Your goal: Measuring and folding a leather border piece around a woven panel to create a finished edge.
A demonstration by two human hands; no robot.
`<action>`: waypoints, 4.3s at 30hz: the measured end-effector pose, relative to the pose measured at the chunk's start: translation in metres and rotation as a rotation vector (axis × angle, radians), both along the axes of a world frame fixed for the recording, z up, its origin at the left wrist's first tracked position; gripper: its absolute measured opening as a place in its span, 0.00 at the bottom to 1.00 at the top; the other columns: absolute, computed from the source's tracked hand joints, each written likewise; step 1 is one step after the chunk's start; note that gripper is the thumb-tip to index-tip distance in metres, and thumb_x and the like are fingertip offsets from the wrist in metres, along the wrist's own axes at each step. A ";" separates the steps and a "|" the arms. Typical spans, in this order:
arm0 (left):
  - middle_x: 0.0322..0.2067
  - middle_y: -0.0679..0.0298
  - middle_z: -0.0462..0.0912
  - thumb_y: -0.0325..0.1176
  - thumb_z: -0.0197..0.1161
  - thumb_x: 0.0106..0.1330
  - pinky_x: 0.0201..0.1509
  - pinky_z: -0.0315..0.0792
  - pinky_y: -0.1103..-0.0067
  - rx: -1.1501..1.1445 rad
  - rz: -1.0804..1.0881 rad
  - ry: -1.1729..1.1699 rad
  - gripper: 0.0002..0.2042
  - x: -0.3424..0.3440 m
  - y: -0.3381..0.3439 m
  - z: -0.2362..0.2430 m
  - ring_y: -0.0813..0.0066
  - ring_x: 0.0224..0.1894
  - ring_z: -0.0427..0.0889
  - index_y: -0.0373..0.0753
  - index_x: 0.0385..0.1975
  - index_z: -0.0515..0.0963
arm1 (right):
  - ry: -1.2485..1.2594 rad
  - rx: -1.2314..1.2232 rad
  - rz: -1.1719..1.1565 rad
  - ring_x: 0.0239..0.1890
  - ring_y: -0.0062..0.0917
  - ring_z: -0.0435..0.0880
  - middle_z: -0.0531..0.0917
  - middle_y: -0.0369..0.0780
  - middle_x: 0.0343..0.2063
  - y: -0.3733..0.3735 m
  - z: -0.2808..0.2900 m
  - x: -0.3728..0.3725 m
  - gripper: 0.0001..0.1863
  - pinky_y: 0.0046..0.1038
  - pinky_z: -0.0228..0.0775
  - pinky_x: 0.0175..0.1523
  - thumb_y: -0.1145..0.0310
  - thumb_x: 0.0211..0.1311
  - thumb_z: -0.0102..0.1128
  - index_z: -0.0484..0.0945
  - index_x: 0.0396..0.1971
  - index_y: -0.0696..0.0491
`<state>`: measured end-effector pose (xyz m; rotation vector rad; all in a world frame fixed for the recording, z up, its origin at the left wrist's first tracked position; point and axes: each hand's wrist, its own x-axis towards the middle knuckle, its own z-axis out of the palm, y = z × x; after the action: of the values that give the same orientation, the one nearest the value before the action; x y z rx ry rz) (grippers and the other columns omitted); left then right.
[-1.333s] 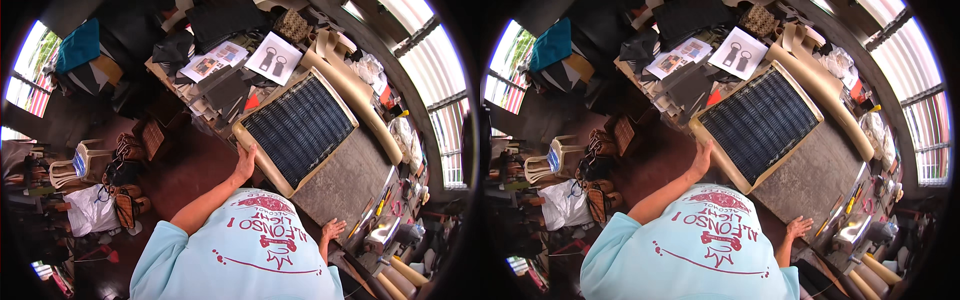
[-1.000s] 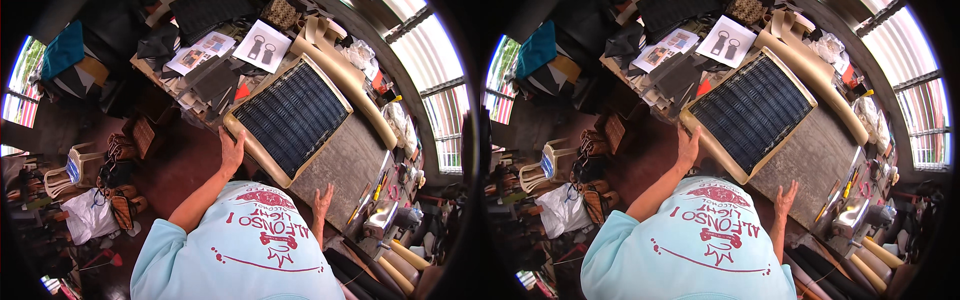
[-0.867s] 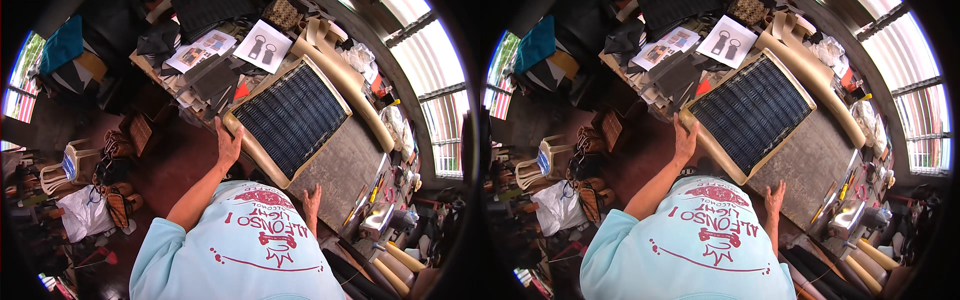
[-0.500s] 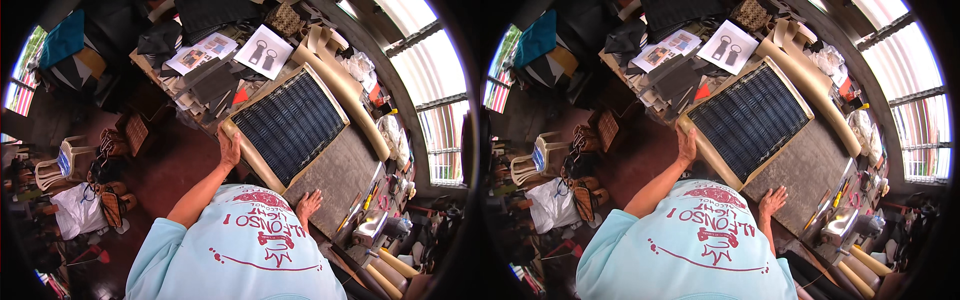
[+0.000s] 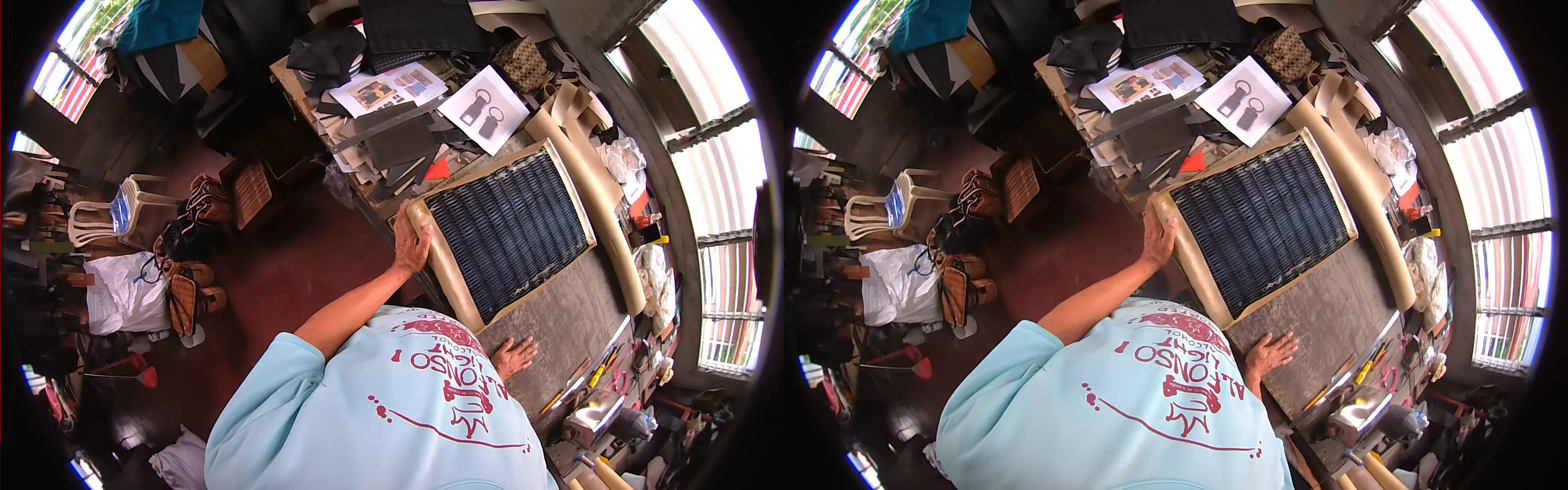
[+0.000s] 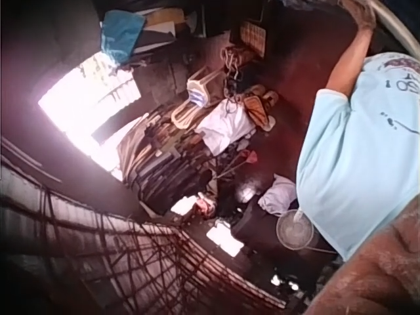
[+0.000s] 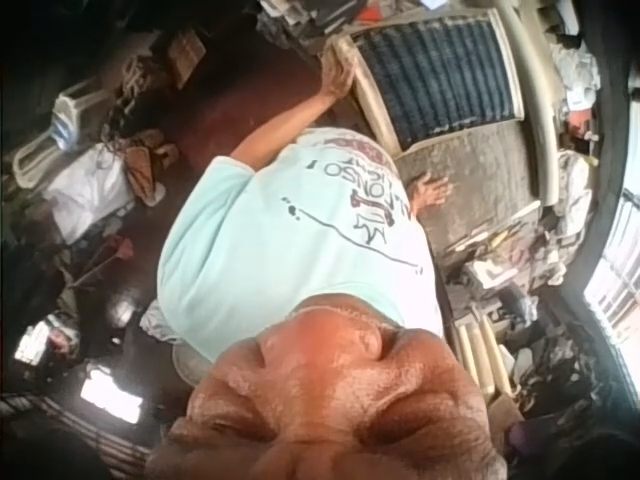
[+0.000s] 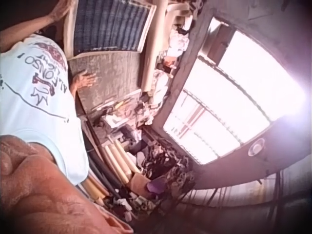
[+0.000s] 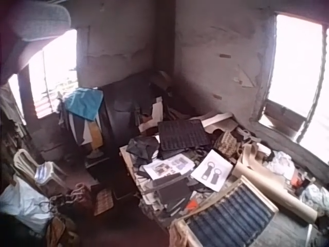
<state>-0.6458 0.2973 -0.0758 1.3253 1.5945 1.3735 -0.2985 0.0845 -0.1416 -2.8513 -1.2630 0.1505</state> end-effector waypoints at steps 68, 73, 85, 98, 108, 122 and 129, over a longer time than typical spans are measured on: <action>0.67 0.40 0.53 0.51 0.49 0.68 0.74 0.44 0.61 0.058 -0.002 0.034 0.40 -0.003 0.003 -0.005 0.44 0.69 0.53 0.25 0.70 0.46 | -0.023 -0.017 -0.089 0.77 0.45 0.38 0.46 0.45 0.75 0.018 0.001 -0.011 0.36 0.50 0.25 0.76 0.46 0.72 0.43 0.50 0.74 0.43; 0.68 0.40 0.53 0.51 0.48 0.68 0.74 0.43 0.61 0.065 0.000 0.058 0.40 -0.003 0.003 -0.008 0.44 0.69 0.53 0.25 0.70 0.46 | -0.010 -0.022 -0.097 0.77 0.45 0.38 0.46 0.45 0.75 0.019 0.006 -0.014 0.36 0.50 0.25 0.76 0.46 0.72 0.43 0.50 0.74 0.43; 0.67 0.40 0.53 0.51 0.49 0.68 0.74 0.44 0.60 0.036 -0.026 -0.011 0.40 -0.005 0.003 -0.005 0.44 0.69 0.53 0.25 0.70 0.47 | -0.011 -0.028 -0.106 0.77 0.43 0.37 0.46 0.43 0.75 0.020 0.007 -0.014 0.35 0.48 0.24 0.76 0.47 0.72 0.44 0.50 0.74 0.42; 0.67 0.40 0.55 0.51 0.50 0.67 0.73 0.45 0.60 0.059 -0.011 -0.001 0.40 -0.003 0.002 -0.002 0.44 0.68 0.55 0.26 0.70 0.47 | -0.020 -0.004 -0.098 0.77 0.42 0.38 0.48 0.39 0.75 0.018 0.003 -0.012 0.35 0.49 0.25 0.76 0.46 0.72 0.45 0.51 0.74 0.42; 0.66 0.41 0.55 0.52 0.50 0.67 0.73 0.45 0.61 0.078 0.012 0.027 0.40 -0.003 0.003 -0.008 0.44 0.68 0.55 0.26 0.70 0.48 | -0.013 0.023 -0.100 0.76 0.44 0.41 0.53 0.47 0.72 0.019 0.007 -0.017 0.36 0.50 0.24 0.76 0.48 0.72 0.45 0.49 0.74 0.43; 0.66 0.40 0.55 0.50 0.49 0.67 0.73 0.45 0.60 0.059 -0.005 0.009 0.39 -0.003 0.002 -0.004 0.43 0.68 0.55 0.27 0.70 0.47 | 0.025 -0.065 -0.096 0.77 0.47 0.36 0.46 0.41 0.76 0.021 0.012 -0.016 0.35 0.52 0.23 0.76 0.48 0.73 0.40 0.47 0.75 0.43; 0.67 0.41 0.55 0.50 0.50 0.67 0.73 0.44 0.60 0.046 -0.024 -0.002 0.39 -0.004 0.002 -0.005 0.44 0.69 0.54 0.27 0.70 0.47 | 0.001 -0.041 -0.085 0.77 0.46 0.36 0.46 0.41 0.76 0.019 0.006 -0.013 0.35 0.52 0.24 0.76 0.48 0.73 0.41 0.48 0.75 0.43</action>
<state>-0.6499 0.2996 -0.0806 1.3647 1.5495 1.4044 -0.3119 0.1037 -0.1353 -2.9330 -1.1500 0.1779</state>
